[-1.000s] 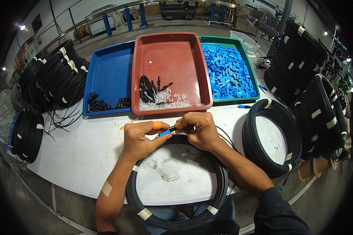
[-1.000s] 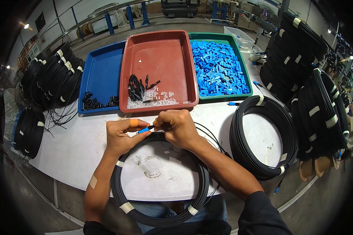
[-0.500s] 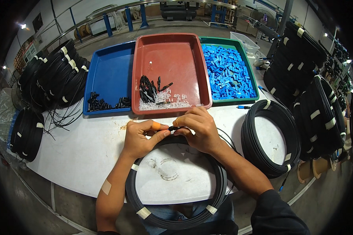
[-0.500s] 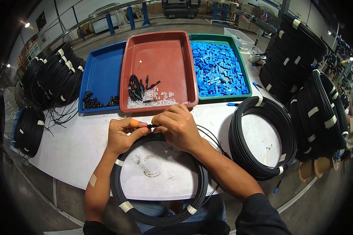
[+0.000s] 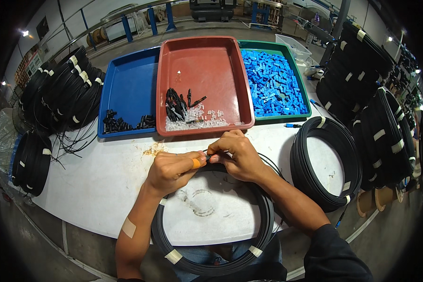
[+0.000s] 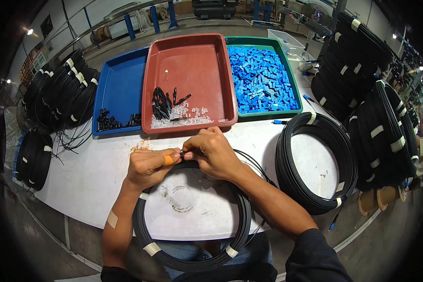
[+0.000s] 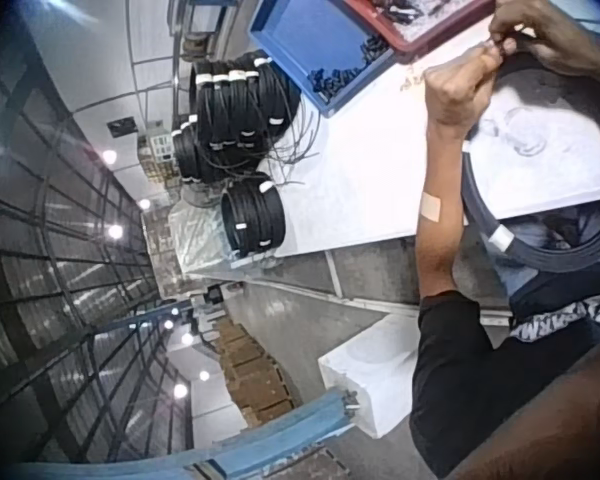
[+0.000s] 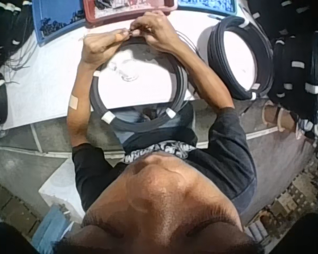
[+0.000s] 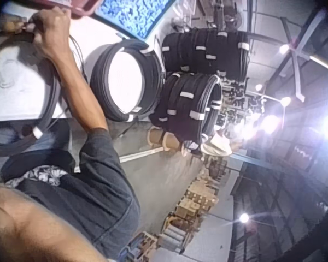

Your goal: The person assembles fiber optic cable coils by taking connector pieces from trays and attaching them onto the cable ends by hand.

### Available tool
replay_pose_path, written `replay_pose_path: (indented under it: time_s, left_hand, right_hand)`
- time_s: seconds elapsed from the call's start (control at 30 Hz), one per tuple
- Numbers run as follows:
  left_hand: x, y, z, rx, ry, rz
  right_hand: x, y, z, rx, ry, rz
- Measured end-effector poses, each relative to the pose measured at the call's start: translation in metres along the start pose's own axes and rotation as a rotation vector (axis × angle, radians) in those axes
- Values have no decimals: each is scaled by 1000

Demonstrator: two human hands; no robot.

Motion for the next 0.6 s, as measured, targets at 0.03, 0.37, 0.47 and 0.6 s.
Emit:
replay_pose_path:
  time_s: [0.03,0.37,0.47,0.6]
  left_hand:
    - [-1,0,0,-63,-50,-2]
    - [1,0,-6,-196,-193,-52]
    - [1,-2,-2,51,10,-48]
    - [0,-1,-4,-106,-107,40]
  right_hand:
    - [0,1,-1,10,-6,1]
    - [-6,-1,-9,-123,-202,9]
    - [-2,-1,-3,-35,-46,-42]
    - [-1,3,-8,-78,-40,52]
Point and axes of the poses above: each hand's wrist, its own y-axis towards the middle knuckle, its own x-axis out of the palm, z = x × y, the point moved 3 cm from there along y, towards the middle knuckle, and after that the axes turned 14 degrees about -x, right-handed, at the moved point
